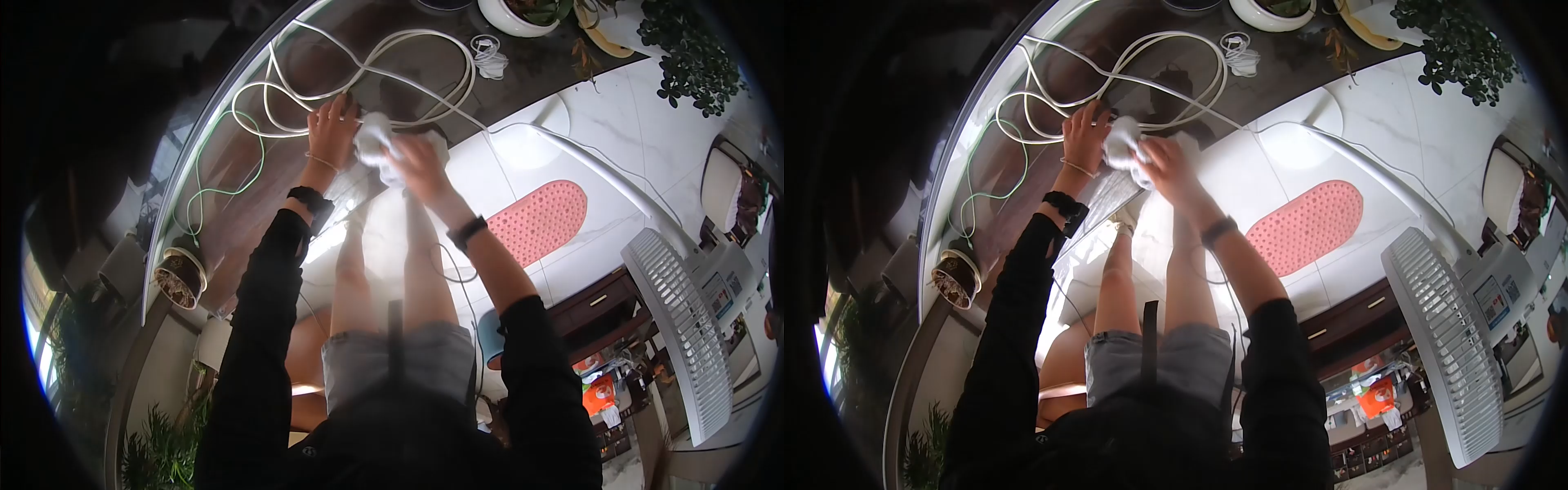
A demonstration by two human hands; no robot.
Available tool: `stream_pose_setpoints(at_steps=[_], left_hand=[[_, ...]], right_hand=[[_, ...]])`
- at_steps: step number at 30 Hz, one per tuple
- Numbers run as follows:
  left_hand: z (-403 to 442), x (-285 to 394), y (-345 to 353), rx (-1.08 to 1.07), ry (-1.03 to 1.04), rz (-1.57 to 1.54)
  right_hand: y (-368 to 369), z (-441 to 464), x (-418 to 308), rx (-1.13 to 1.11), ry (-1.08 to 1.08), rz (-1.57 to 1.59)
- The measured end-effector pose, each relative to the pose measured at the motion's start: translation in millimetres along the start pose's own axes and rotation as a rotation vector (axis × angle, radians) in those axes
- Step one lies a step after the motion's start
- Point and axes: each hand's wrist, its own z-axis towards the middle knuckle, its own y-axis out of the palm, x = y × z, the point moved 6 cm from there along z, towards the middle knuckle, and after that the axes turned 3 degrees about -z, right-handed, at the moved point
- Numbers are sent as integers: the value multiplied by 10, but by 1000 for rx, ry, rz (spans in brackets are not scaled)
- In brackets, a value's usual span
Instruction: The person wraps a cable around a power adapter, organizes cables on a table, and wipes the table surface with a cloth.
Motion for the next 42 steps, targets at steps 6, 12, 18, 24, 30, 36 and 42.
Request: stream_pose_setpoints(at_steps=[6, 12, 18, 24, 30, 36, 42], left_hand=[[50, 4, -39, 130, 63, 4], [209, -21, -105, 28, -150, 66], [463, -340, 288, -279, -185, 98], [494, -319, -213, -21, -117, -94], [296, -247, -640, 79, -67, -40], [223, -636, -1017, 175, -115, 49], [150, -554, -955, 162, -12, 7]], right_hand=[[128, -210, 138, 40, 264, -233], [70, -108, -214, 52, 581, -81], [584, -244, -342, -257, 63, -59], [500, 544, 376, 19, 183, -249], [896, 1782, 496, 222, 481, -454], [1550, 2127, -189, 120, 195, -29], [1563, 1368, -679, -310, 46, 275]])
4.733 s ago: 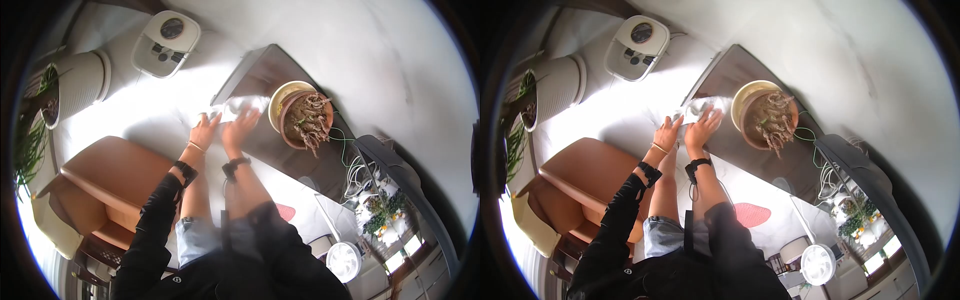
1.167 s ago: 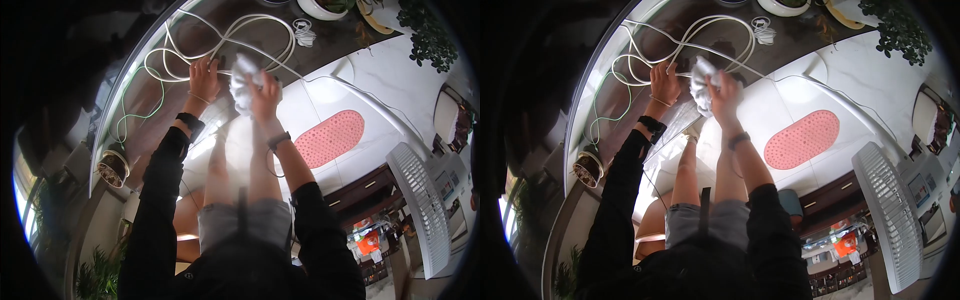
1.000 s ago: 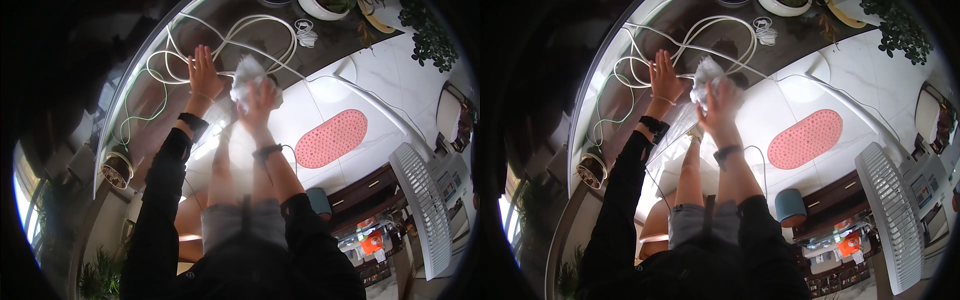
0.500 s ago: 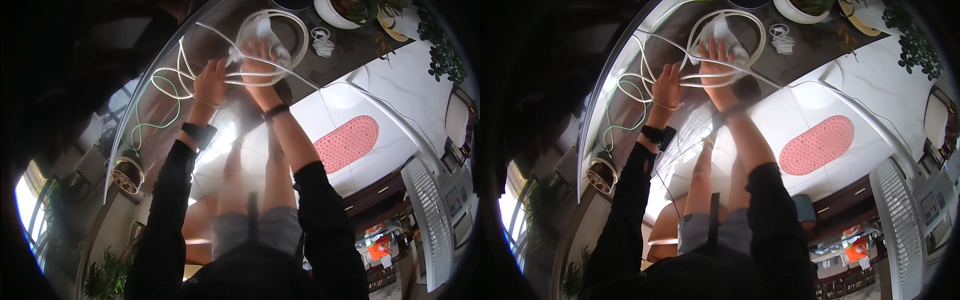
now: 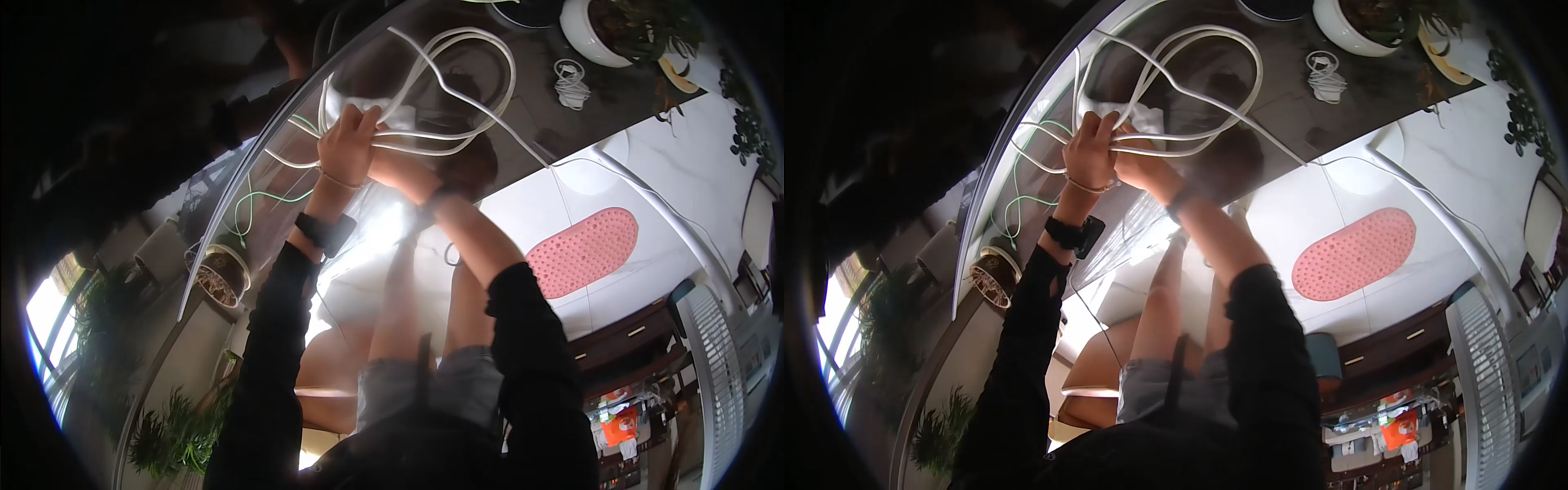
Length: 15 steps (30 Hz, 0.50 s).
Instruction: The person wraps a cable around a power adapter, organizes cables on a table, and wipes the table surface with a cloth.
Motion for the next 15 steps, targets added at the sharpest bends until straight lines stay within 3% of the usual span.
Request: stream_pose_setpoints(at_steps=[2, 5, 7, 10, 14, 15], left_hand=[[25, 17, 59, -50, -33, -1], [89, 26, 96, -78, -85, -20], [119, 18, 103, -93, -132, -12], [151, -45, 247, -126, -174, -52], [129, -71, 481, -129, -182, -112], [124, -51, 519, -120, -159, -123]], right_hand=[[-303, -288, 182, -14, 1, -116], [-1051, -538, 748, 209, 16, -364], [-1460, -717, 995, 415, 334, -667], [-1281, -811, 920, 422, 555, -754], [-294, -1178, 166, 312, 295, -457], [-36, -1293, -79, 268, 187, -549]])
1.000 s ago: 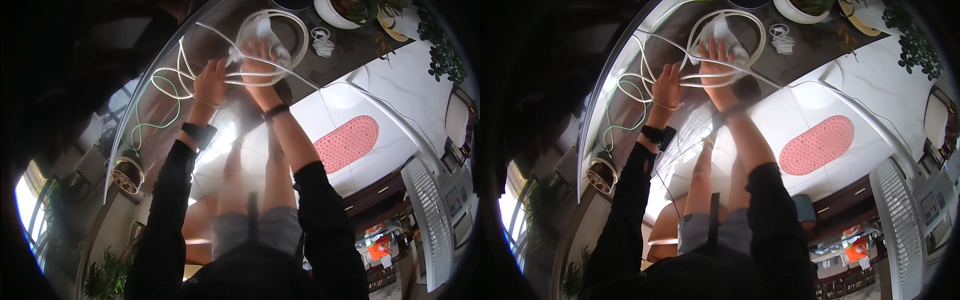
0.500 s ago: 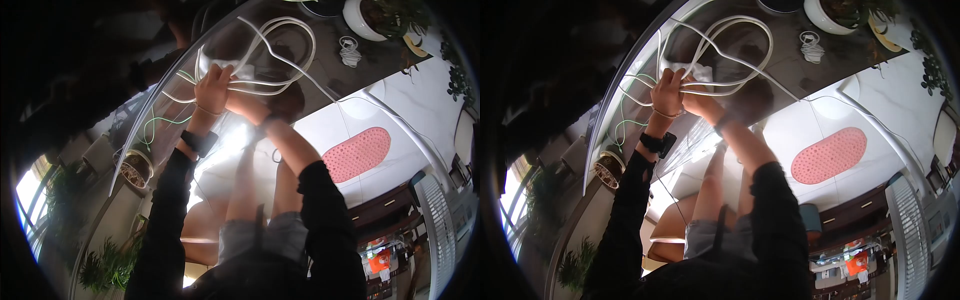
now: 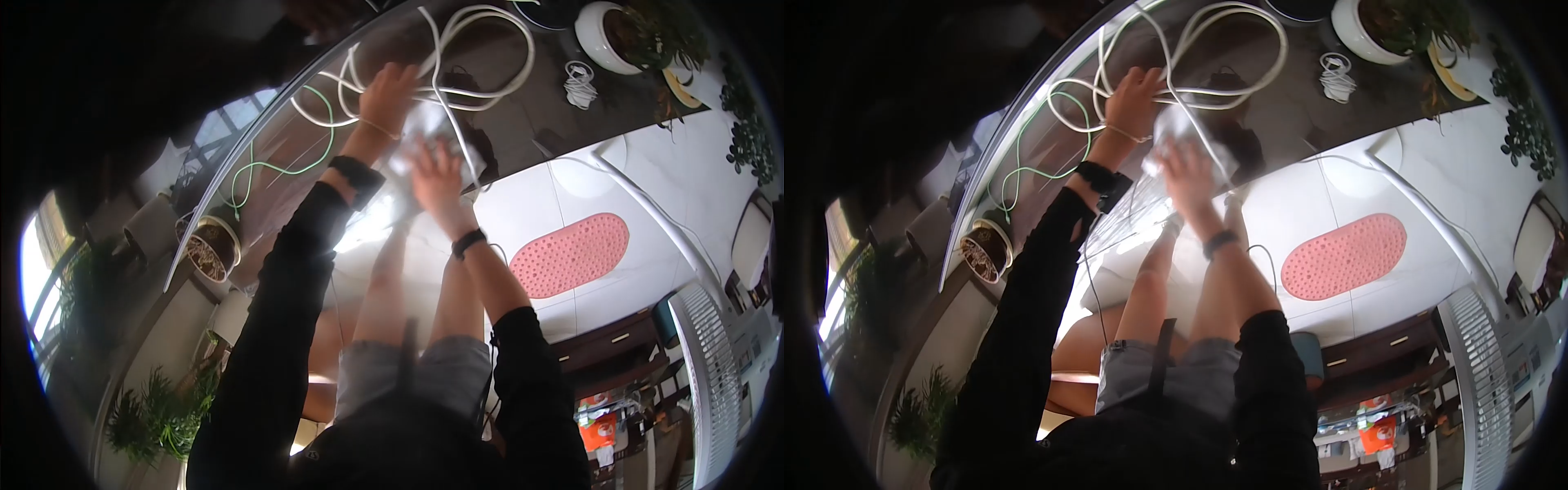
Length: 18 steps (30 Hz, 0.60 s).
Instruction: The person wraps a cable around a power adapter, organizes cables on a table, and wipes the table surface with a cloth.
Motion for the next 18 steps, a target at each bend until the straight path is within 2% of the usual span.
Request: stream_pose_setpoints(at_steps=[2, 4, 6, 7, 8, 10, 11, 12, 14, 16, 18], left_hand=[[-25, 3, 99, 13, 53, 14], [-58, -64, 237, -22, 54, 67], [-109, -129, 327, 14, 67, 123], [-140, -222, 428, -103, -2, 149], [-193, -211, 396, -99, 20, 130], [-277, -216, 294, -83, 62, 87], [-355, -292, 333, -194, 32, 31], [-428, -289, 190, -30, 160, -59], [-613, -290, -152, 10, 202, -163], [-937, -421, -422, 82, 189, -206], [-1420, -641, -693, 143, 26, -188]], right_hand=[[32, -279, -412, -124, -207, 147], [66, -414, -519, -144, -329, 153], [6, -298, -394, -118, -445, 252], [-43, -256, -295, -148, -446, 222], [-47, -221, -151, -162, -422, 157], [-129, -178, 152, -133, -221, 18], [-208, -148, 250, -103, -119, -48], [-299, -139, 342, -74, -17, -118], [-309, -191, 350, -5, 163, -131], [-235, -243, 213, -59, 363, -179], [-161, -378, -125, -62, 546, -155]])
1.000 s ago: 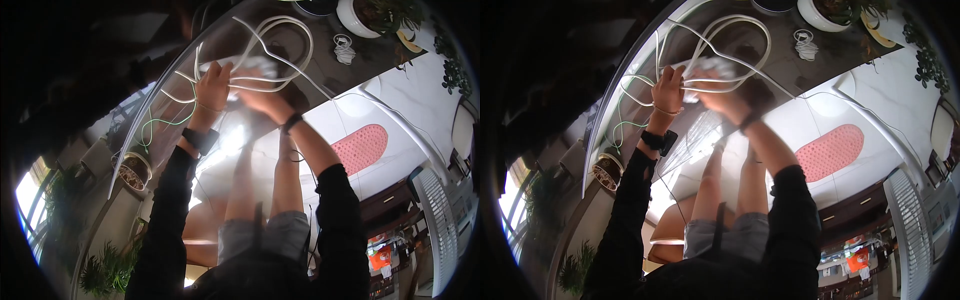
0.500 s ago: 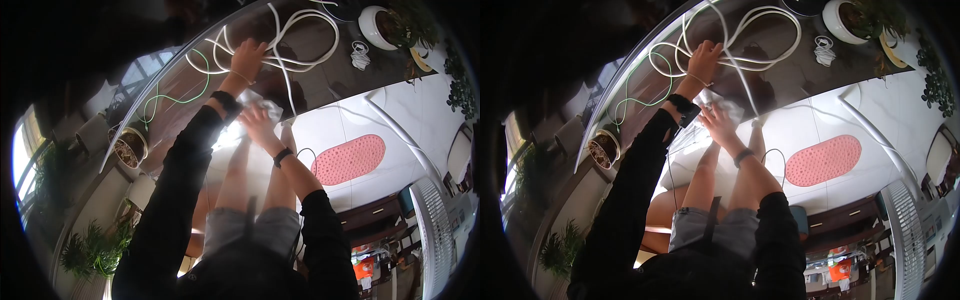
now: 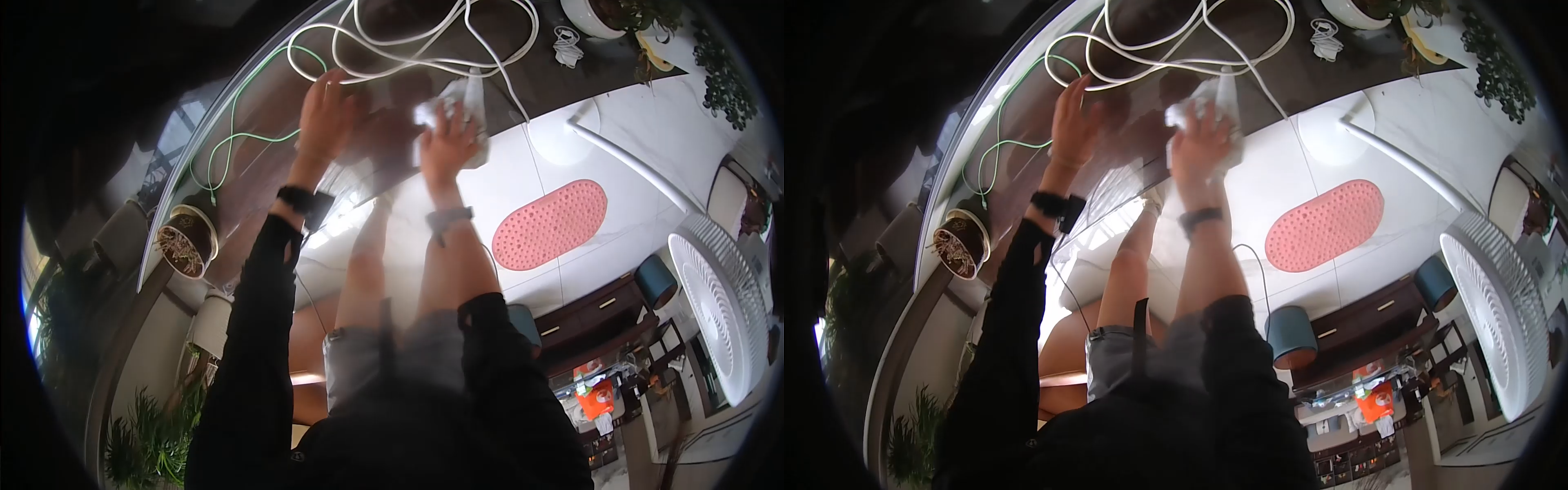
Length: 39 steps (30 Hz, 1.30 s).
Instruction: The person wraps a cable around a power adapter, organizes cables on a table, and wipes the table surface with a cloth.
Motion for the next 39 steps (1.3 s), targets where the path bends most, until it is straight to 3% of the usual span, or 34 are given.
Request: stream_pose_setpoints(at_steps=[4, 7, 8, 10, 12, 13, 14, 17, 19, 20, 21, 24, 25, 26, 29, 31, 34, 35, 39], left_hand=[[-1353, -558, -464, 48, -237, 57], [-2465, -917, -710, -6, -348, 166], [-2819, -1017, -778, -41, -379, 205], [-3306, -1041, -992, -48, -494, 212], [-3690, -1166, -1118, -54, -555, 260], [-3833, -1207, -1178, -45, -589, 285], [-3953, -1227, -1189, -28, -625, 306], [-4203, -1287, -1137, 101, -675, 266], [-4400, -1340, -992, 173, -745, 273], [-4463, -1348, -887, 188, -748, 261], [-4525, -1338, -786, 246, -774, 217], [-4873, -1441, -322, 380, -955, 118], [-5097, -1546, -90, 366, -1027, -61], [-5207, -1547, 83, 403, -1046, -276], [-5446, -1158, 222, 379, -1216, -440], [-5596, -1029, 142, 352, -1215, -493], [-6008, -1086, 68, 464, -1316, -821], [-6240, -1198, 101, 419, -1401, -837], [-6626, -1568, -113, 646, -1679, -1194]], right_hand=[[453, -1291, -1047, -20, -272, 199], [656, -2284, -1900, -274, -705, 505], [686, -2488, -2139, -270, -912, 406], [768, -2638, -2342, -181, -1062, 384], [694, -2392, -2240, -127, -1192, 592], [878, -2200, -2107, -327, -1031, 727], [877, -1887, -1810, -255, -1056, 672], [192, -759, -680, 119, -608, 263], [45, -214, -31, 14, -527, 110], [-11, -120, 221, 158, -498, 3], [34, -51, 400, 108, -469, -38], [287, 64, 530, 55, -351, -47], [364, -6, 530, 42, -308, -32], [365, -128, 507, 82, -201, -8], [539, -556, 145, 207, 45, 88], [471, -995, -461, 213, -40, 1], [638, -1712, -1284, 236, -208, -61], [702, -1920, -1547, 227, -243, -11], [1018, -2813, -2720, 244, -478, 88]])
